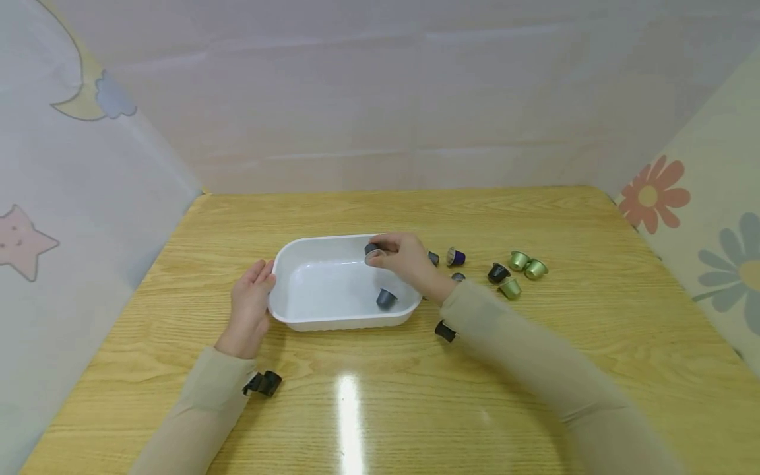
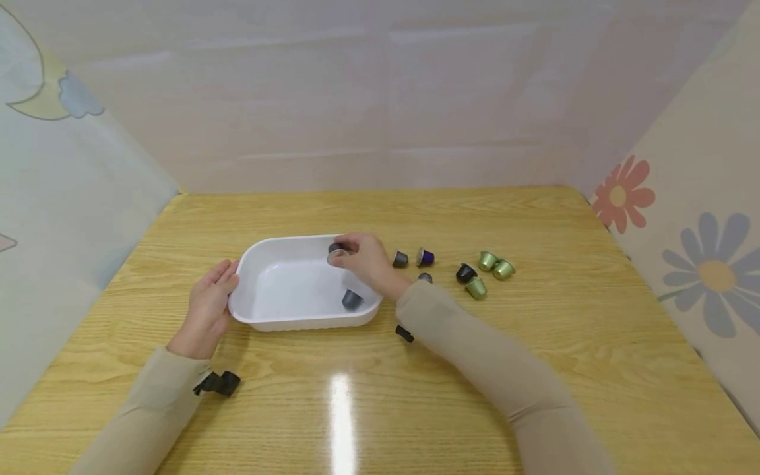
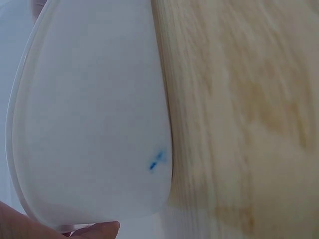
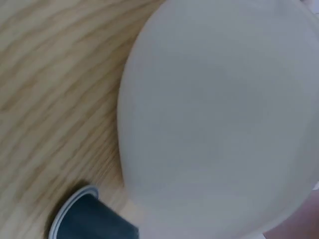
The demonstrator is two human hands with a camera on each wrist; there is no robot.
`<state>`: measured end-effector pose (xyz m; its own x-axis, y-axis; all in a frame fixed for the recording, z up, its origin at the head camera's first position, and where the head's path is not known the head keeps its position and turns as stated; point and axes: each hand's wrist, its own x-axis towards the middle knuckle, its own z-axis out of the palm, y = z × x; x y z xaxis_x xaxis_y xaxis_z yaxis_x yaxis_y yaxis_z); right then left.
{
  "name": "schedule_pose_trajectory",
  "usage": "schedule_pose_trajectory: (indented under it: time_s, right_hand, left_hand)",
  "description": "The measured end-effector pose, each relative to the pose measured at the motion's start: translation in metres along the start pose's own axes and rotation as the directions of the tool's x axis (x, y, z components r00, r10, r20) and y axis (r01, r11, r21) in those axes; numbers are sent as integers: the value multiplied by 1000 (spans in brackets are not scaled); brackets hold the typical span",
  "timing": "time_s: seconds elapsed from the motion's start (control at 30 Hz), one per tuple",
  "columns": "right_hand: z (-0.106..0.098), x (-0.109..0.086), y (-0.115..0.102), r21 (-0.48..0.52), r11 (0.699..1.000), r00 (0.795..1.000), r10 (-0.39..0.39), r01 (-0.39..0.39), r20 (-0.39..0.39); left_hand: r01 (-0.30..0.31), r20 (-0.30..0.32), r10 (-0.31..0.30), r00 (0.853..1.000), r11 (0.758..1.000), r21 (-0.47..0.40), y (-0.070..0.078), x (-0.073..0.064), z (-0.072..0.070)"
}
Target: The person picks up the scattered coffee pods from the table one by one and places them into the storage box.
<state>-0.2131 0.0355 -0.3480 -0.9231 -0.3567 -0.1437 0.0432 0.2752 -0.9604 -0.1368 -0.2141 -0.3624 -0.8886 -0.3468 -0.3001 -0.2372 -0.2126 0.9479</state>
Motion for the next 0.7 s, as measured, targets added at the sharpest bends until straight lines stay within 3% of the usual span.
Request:
schedule_pose_trajectory:
  time_s: [0.7]
  right_hand:
    - [33, -5, 2, -107, 993, 999, -39, 43, 34]
  left_hand:
    - [18, -11, -18, 1000, 1000, -4, 0, -1, -1]
